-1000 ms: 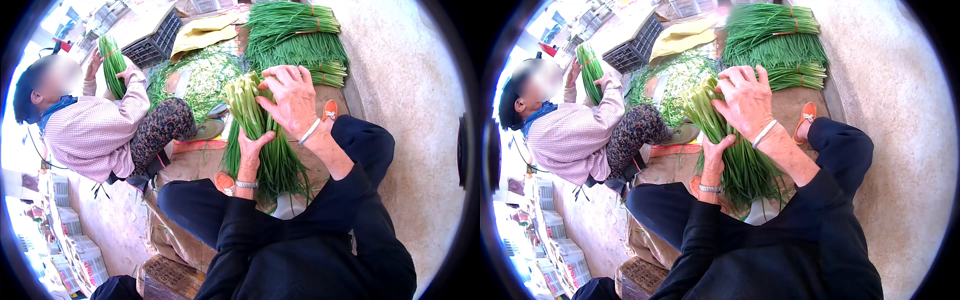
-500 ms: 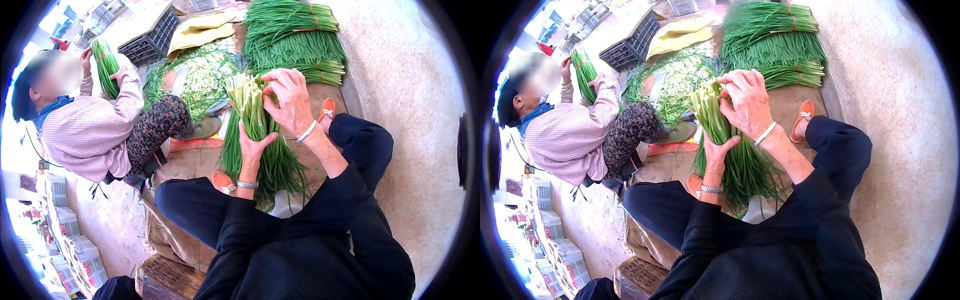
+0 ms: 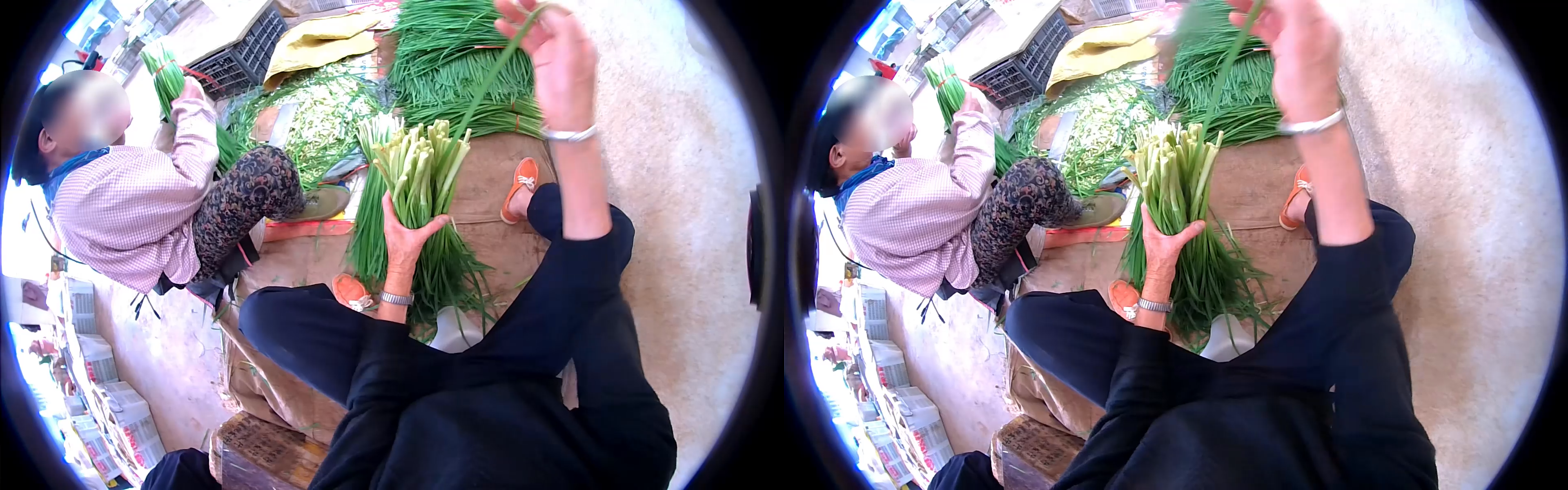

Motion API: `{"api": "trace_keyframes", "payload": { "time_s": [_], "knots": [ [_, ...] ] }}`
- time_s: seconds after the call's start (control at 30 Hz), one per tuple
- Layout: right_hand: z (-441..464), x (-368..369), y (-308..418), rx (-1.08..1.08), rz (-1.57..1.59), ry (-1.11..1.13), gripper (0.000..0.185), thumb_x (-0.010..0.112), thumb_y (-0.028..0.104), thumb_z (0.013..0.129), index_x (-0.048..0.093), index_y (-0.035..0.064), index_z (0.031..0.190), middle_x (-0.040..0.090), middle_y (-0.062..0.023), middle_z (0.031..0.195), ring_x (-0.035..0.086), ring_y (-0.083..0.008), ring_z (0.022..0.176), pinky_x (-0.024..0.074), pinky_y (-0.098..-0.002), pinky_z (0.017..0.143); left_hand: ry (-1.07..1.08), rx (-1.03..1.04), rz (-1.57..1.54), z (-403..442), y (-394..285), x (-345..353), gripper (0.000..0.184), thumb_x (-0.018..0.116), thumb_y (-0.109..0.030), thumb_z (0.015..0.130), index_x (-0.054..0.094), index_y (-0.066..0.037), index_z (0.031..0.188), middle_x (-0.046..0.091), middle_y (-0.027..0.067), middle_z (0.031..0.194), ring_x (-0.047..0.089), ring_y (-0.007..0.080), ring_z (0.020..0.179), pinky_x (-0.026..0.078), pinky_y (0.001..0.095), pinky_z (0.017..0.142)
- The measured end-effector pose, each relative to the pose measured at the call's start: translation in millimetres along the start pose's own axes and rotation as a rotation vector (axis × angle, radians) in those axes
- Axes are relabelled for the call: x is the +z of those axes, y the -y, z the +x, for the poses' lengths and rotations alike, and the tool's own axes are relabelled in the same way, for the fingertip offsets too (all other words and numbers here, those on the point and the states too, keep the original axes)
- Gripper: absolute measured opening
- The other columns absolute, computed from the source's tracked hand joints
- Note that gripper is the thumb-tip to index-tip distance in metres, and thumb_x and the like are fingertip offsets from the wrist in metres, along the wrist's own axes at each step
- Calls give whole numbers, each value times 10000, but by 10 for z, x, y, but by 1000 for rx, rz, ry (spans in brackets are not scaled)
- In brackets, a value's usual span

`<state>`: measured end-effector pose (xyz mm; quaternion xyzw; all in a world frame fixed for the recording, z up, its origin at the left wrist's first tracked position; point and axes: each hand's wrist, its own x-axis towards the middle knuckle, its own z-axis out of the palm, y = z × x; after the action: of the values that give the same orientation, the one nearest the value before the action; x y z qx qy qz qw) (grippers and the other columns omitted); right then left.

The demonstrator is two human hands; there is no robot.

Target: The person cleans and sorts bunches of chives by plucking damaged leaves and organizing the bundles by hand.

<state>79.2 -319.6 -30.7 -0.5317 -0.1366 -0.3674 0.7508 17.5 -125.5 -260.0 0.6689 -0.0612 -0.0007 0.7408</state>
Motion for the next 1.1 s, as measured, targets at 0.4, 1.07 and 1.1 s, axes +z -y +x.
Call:
{"api": "trace_keyframes", "payload": {
  "time_s": [0.4, 1.07, 1.1],
  "knots": [
    [98, -266, 312, -51, -878, 424, 264, 622, 302, 825, 648, 81, 967, 641, -75, 800, 624, -150, 752, 499, -289, 666, -82, 110, 128, 1, 86, 115, 908, 864, -225, 551, 355, -15, 1273, 570, 154, 1121, 574, 228, 1005, 456, 338, 885],
    [436, 12, 63, -299, -1159, 901, 223, 556, 297, 891, 664, 104, 916, 613, 16, 860, 508, -76, 616, 437, -222, 578, -53, 106, 130, 43, 72, 136, 913, 869, -225, 529, 374, -11, 1265, 585, 145, 1105, 576, 222, 1005, 456, 336, 893],
    [537, 105, 320, -166, -1053, 707, 198, 536, 238, 891, 640, 70, 877, 620, -12, 824, 540, -97, 652, 461, -231, 602, -67, 96, 105, 63, 75, 102, 911, 872, -224, 529, 376, -10, 1263, 586, 138, 1102, 576, 213, 996, 457, 331, 890]
  ]
}}
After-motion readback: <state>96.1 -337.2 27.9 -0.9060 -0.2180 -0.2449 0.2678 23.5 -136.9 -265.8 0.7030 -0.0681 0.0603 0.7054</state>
